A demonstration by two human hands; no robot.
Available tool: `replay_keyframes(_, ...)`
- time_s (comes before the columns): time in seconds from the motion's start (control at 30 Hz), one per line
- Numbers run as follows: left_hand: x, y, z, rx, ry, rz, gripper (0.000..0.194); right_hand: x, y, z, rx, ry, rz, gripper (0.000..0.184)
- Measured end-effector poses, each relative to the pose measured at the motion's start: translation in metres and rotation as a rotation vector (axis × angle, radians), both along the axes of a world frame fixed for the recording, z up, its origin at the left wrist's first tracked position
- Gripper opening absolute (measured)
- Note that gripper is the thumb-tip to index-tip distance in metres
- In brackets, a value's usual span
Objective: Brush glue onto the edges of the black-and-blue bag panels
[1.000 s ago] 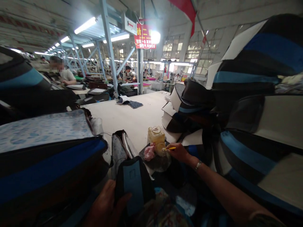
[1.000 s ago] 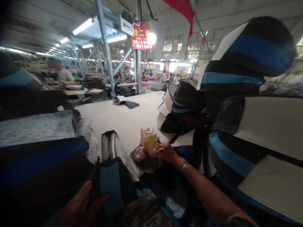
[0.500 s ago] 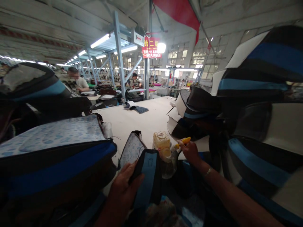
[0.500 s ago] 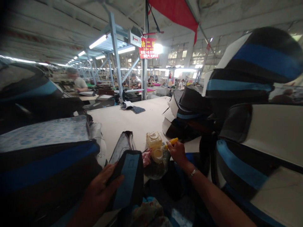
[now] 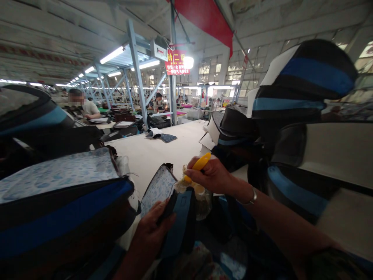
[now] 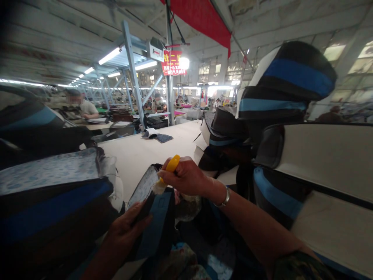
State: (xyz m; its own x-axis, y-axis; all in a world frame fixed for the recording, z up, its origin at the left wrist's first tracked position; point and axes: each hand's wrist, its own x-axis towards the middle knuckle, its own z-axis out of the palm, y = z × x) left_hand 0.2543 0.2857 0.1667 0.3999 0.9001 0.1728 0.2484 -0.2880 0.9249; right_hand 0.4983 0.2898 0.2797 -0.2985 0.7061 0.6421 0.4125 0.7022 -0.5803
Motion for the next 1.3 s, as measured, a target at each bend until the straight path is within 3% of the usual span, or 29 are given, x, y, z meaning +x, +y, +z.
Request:
replay_keyframes(0.13,0.0,-0.002,0.003,-0.002,-0.008,0.0,0.05,0.004,-0.002,-0.001,0.145,-0.057,-0.129,0.024)
replay_keyframes(0.3,0.003,-0.005,0.008,-0.029,-0.069,-0.014,0.044,-0.001,-0.012,-0.007,0.082,0.053,-0.007,0.016)
replay_keyframes(0.47,-0.004,0.0,-0.002,-0.062,-0.08,-0.035,0.048,0.009,-0.017,-0.021,0.119,0.073,-0.209,0.021)
replay_keyframes(0.67,-0.008,0.002,-0.011,-0.124,-0.111,-0.041,0.054,0.011,-0.019,-0.04,0.077,0.154,-0.218,0.018)
replay_keyframes(0.77,-0.006,0.0,-0.009,-0.042,-0.04,-0.017,0.052,0.012,-0.019,-0.036,0.104,0.179,-0.293,0.022)
replay_keyframes(0.9,-0.002,-0.001,-0.009,0.041,-0.042,0.018,0.049,0.008,-0.022,-0.029,0.083,0.151,-0.237,0.026)
replay_keyframes(1.0,0.0,-0.002,-0.013,0.194,0.018,0.079,0.042,0.007,-0.02,-0.027,0.086,0.053,-0.247,0.025)
replay_keyframes(1.13,0.006,-0.011,-0.019,0.612,0.33,0.186,0.038,0.008,-0.023,-0.013,0.115,0.096,-0.307,0.026)
replay_keyframes(1.23,0.013,-0.023,-0.018,0.887,0.611,0.23,0.048,0.002,-0.031,0.003,0.061,0.117,-0.242,0.028)
replay_keyframes(1.3,0.019,-0.029,-0.016,0.991,0.691,0.243,0.053,-0.003,-0.034,0.01,-0.022,-0.026,-0.173,0.03)
